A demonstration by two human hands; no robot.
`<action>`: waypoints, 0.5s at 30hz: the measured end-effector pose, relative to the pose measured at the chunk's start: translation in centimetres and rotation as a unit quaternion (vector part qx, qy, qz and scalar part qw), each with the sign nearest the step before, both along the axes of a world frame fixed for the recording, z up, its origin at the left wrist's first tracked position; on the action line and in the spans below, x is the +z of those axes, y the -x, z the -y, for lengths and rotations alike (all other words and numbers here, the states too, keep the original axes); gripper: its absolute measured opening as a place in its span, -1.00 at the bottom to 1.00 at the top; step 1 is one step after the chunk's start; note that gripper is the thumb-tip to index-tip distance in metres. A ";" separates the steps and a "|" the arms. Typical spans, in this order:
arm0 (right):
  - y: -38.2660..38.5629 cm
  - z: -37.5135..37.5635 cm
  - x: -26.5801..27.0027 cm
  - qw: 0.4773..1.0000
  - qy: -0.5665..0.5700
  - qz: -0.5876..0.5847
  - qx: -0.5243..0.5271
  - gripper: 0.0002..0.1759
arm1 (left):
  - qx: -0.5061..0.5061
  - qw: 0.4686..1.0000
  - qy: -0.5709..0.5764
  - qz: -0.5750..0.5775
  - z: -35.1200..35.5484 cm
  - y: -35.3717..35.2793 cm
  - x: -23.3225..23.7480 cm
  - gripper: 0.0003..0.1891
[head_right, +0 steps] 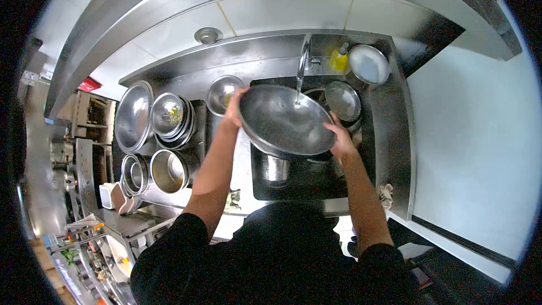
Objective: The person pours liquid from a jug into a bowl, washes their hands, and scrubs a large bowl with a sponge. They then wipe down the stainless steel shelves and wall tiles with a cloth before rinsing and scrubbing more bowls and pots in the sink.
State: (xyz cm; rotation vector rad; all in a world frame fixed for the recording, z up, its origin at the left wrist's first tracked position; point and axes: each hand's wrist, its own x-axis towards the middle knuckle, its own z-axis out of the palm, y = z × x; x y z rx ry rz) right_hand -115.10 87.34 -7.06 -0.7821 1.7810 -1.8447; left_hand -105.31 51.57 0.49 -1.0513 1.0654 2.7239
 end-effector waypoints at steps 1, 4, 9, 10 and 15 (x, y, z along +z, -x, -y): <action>0.7 0.7 -0.1 0.998 -0.052 0.028 0.038 -0.60 | -0.022 1.000 0.012 -0.012 1.6 -0.6 0.6 -0.36; 3.4 5.7 3.2 0.875 -0.163 0.452 0.057 -0.59 | -0.136 0.990 0.029 -0.027 6.5 -1.6 1.7 -0.43; 9.1 13.2 5.6 0.948 -0.281 0.098 0.117 -0.68 | -0.313 0.903 0.282 0.082 7.3 0.9 5.0 -0.41; 10.4 14.7 3.9 0.943 -0.314 0.016 0.106 -0.67 | -0.357 0.850 0.378 0.086 6.7 1.5 6.1 -0.38; 8.5 19.8 9.0 0.914 -0.299 -0.169 0.215 -0.56 | -0.519 0.607 0.592 0.107 4.0 6.8 4.9 -0.21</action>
